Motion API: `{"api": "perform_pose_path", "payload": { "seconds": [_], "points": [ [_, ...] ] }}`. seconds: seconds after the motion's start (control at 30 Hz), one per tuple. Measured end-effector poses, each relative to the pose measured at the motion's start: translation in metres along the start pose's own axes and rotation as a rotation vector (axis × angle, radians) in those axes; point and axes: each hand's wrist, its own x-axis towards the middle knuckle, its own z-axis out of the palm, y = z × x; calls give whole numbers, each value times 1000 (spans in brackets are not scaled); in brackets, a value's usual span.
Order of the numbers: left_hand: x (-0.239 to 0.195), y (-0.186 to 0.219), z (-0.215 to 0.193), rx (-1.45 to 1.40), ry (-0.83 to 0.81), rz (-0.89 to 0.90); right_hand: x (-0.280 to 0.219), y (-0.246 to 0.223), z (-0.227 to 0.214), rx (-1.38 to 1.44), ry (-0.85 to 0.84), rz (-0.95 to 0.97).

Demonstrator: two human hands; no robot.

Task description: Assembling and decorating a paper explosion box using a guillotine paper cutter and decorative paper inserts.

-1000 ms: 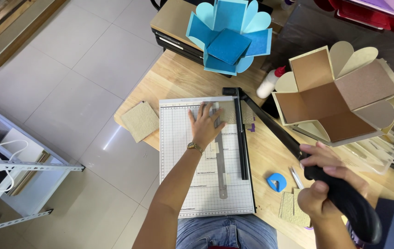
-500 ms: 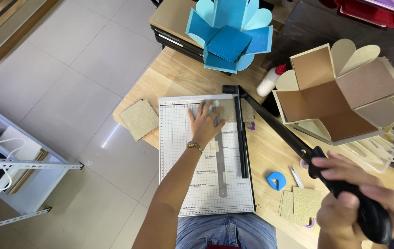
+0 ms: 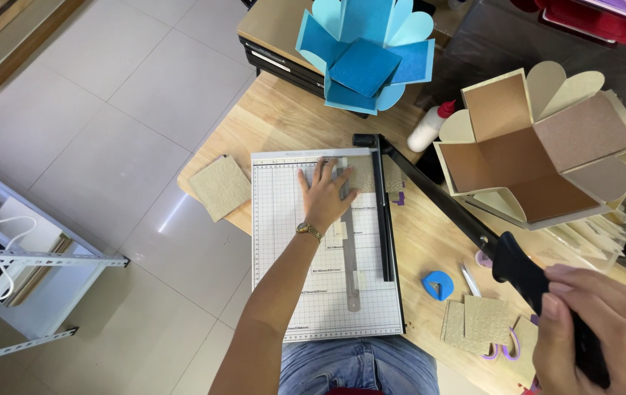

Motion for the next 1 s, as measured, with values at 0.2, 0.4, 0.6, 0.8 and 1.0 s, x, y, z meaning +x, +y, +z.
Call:
{"api": "perform_pose_path", "payload": {
  "seconds": [0.2, 0.4, 0.6, 0.8, 1.0],
  "points": [
    [1, 1, -2, -2, -47, -16, -2, 10, 0, 52, -4, -29],
    [0, 1, -4, -3, -78, -23, -73, 170, 59, 603, 291, -28],
    [0, 7, -23, 12, -140, -43, -93, 164, 204, 895, 607, 762],
    [3, 11, -31, 11, -277, -111, -74, 188, 294, 609, -26, 923],
    [5, 12, -36, 14, -285, -105, -65, 233, 365, 543, -275, 1172]
  ]
}}
